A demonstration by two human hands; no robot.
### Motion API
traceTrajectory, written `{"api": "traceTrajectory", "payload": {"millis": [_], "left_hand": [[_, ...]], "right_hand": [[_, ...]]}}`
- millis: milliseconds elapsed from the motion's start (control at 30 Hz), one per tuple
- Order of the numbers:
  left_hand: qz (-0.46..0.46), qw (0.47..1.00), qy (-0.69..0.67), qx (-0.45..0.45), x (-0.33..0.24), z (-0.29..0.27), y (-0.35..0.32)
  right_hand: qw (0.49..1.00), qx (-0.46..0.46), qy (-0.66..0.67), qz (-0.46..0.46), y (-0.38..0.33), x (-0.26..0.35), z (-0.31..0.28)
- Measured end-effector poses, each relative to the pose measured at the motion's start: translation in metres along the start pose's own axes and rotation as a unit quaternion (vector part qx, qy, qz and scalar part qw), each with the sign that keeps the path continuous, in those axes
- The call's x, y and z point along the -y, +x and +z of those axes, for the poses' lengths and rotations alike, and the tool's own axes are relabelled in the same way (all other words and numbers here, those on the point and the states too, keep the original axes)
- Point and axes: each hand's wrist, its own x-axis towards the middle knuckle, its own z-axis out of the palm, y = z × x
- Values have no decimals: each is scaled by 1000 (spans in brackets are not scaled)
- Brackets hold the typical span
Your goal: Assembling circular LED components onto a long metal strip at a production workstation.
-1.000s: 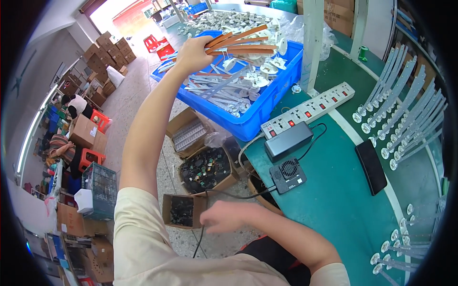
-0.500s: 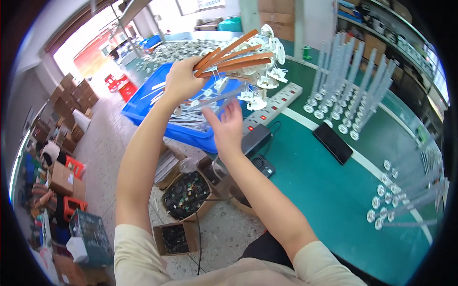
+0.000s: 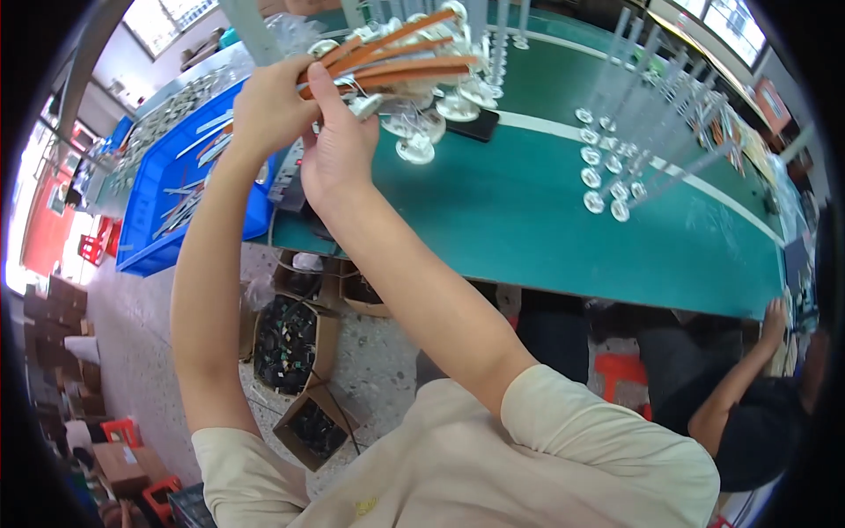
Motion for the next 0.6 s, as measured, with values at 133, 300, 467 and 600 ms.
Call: {"api": "traceTrajectory", "payload": {"millis": [133, 300, 467, 600], "left_hand": [[92, 995, -43, -3, -39, 52, -6], [141, 986, -47, 82, -81, 102, -11], [172, 977, -66, 110, -95, 131, -13], [147, 971, 10, 189, -92, 133, -11]], "right_hand": [[994, -67, -25, -81, -3, 35, -41], [980, -167, -22, -104, -12, 79, -81], [975, -208, 16, -74, -10, 94, -113], [970, -234, 62, 9, -4, 89, -133]]}}
